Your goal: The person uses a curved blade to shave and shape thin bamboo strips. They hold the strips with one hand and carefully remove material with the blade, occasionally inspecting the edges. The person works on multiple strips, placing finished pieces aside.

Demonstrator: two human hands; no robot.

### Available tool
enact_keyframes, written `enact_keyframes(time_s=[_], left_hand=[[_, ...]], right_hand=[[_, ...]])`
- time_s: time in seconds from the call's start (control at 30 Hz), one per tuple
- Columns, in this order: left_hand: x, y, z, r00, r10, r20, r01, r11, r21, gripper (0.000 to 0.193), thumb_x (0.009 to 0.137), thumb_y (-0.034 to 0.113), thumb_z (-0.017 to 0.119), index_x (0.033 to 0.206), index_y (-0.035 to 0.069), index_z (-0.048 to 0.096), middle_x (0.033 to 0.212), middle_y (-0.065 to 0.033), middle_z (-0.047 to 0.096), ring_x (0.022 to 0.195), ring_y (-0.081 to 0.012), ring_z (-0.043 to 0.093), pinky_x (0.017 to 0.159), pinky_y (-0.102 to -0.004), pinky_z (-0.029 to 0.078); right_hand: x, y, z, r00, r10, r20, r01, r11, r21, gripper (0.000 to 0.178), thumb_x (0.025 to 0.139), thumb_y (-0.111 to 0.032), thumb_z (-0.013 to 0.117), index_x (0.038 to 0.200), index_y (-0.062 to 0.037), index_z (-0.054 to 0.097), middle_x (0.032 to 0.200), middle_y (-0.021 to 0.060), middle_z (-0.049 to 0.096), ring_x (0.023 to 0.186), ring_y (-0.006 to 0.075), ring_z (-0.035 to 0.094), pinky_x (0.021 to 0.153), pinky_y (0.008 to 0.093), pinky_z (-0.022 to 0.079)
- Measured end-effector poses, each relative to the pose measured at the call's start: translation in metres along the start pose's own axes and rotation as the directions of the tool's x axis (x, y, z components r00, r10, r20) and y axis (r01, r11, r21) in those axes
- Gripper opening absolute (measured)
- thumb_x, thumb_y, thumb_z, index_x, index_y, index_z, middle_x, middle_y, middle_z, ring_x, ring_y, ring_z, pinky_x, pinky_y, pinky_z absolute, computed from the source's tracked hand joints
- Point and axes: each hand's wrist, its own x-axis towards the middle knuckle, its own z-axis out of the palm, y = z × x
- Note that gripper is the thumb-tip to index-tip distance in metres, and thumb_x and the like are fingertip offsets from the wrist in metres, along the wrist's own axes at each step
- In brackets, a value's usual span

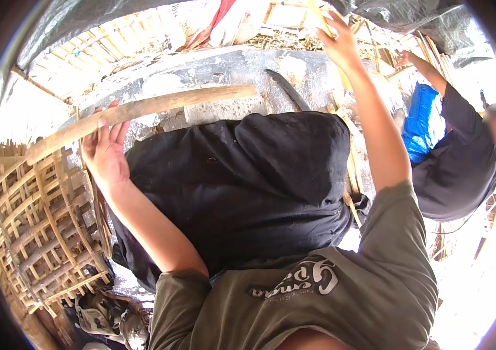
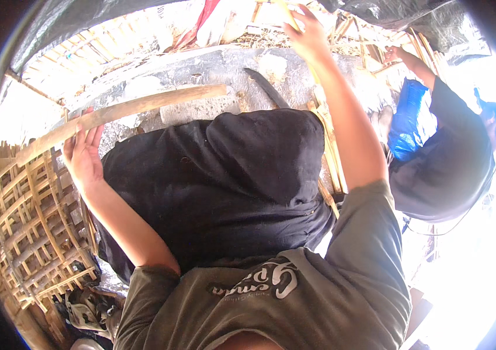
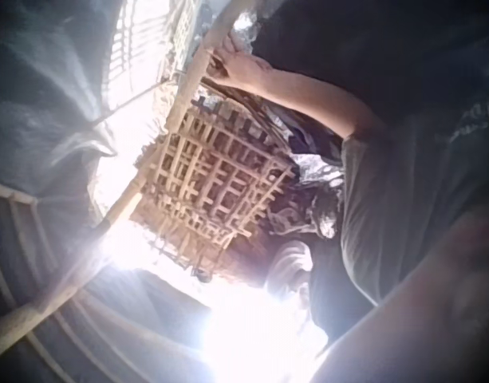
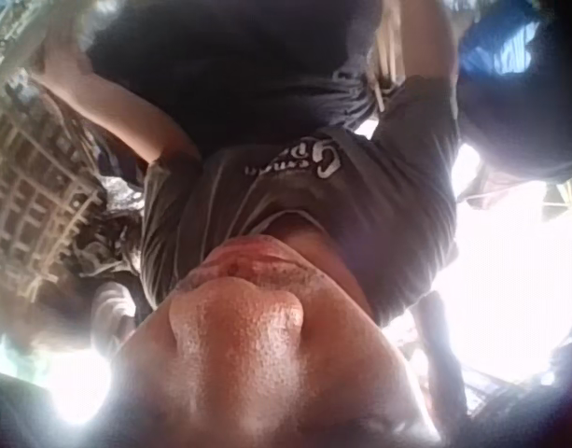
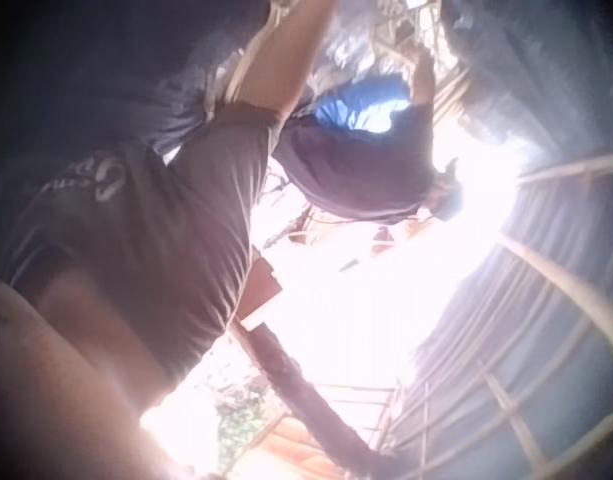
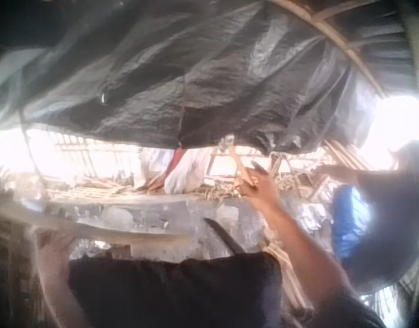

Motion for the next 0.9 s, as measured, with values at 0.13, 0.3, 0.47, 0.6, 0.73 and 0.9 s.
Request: enact_keyframes(time_s=[0.13, 0.3, 0.47, 0.6, 0.73, 0.9], left_hand=[[-0.005, -0.012, 0.024, 0.999, -0.029, 0.04, 0.031, 0.997, -0.075, 0.026, 0.102, 0.006, 0.054, 0.125, -0.006, 0.054, 0.125, -0.0314, 0.061, 0.118, -0.0379, 0.063, 0.096, -0.0502, 0.057], [-0.015, -0.022, 0.044, 0.988, -0.015, 0.155, 0.038, 0.989, -0.141, 0.026, 0.102, 0.007, 0.054, 0.127, -0.004, 0.055, 0.123, -0.0294, 0.063, 0.119, -0.037, 0.063, 0.095, -0.0497, 0.057], [-0.016, -0.028, 0.047, 0.976, -0.104, 0.192, 0.137, 0.976, -0.168, 0.033, 0.101, 0.005, 0.054, 0.131, -0.009, 0.052, 0.131, -0.0362, 0.055, 0.124, -0.041, 0.058, 0.102, -0.0513, 0.053], [-0.01, -0.041, 0.045, 0.968, -0.114, 0.224, 0.154, 0.973, -0.17, 0.033, 0.102, 0.008, 0.054, 0.131, -0.007, 0.053, 0.13, -0.0342, 0.057, 0.122, -0.0403, 0.06, 0.099, -0.0515, 0.055], [-0.009, -0.045, 0.05, 0.966, -0.117, 0.231, 0.163, 0.968, -0.189, 0.039, 0.102, 0.009, 0.055, 0.138, -0.006, 0.048, 0.137, -0.0301, 0.055, 0.128, -0.0395, 0.056, 0.108, -0.0508, 0.048], [-0.018, -0.039, 0.058, 0.974, -0.062, 0.22, 0.094, 0.986, -0.139, 0.041, 0.101, 0.01, 0.057, 0.139, -0.005, 0.047, 0.135, -0.0279, 0.056, 0.129, -0.0395, 0.054, 0.105, -0.05, 0.051]], right_hand=[[-0.094, 0.016, -0.073, 0.939, 0.2, 0.281, -0.233, 0.968, 0.091, 0.034, 0.093, -0.02, 0.068, 0.123, -0.004, 0.067, 0.116, 0.0201, 0.07, 0.111, 0.0356, 0.067, 0.098, 0.0406, 0.05], [-0.212, -0.014, -0.165, 0.789, 0.487, 0.374, -0.453, 0.873, -0.181, 0.034, 0.091, -0.012, 0.068, 0.122, 0.0023, 0.065, 0.092, 0.0272, 0.068, 0.085, 0.0383, 0.071, 0.072, 0.0418, 0.052], [-0.334, -0.034, -0.216, 0.668, 0.658, 0.348, -0.577, 0.753, -0.318, 0.034, 0.091, -0.009, 0.067, 0.123, 0.002, 0.065, 0.092, 0.0262, 0.07, 0.082, 0.0402, 0.071, 0.07, 0.0406, 0.056], [-0.399, -0.062, -0.232, 0.673, 0.674, 0.303, -0.598, 0.738, -0.313, 0.033, 0.094, -0.014, 0.067, 0.124, -0.0031, 0.067, 0.084, 0.0207, 0.071, 0.069, 0.0291, 0.071, 0.063, 0.0368, 0.054], [-0.416, -0.095, -0.235, 0.504, 0.785, 0.359, -0.635, 0.619, -0.463, 0.044, 0.087, -0.009, 0.065, 0.13, -0.0181, 0.065, 0.093, 0.0134, 0.072, 0.08, 0.0329, 0.071, 0.068, 0.0438, 0.056], [-0.41, -0.103, -0.232, 0.454, 0.779, 0.432, -0.577, 0.627, -0.524, 0.039, 0.088, -0.026, 0.069, 0.126, -0.0191, 0.066, 0.099, 0.0136, 0.072, 0.083, 0.0337, 0.072, 0.073, 0.0457, 0.057]])
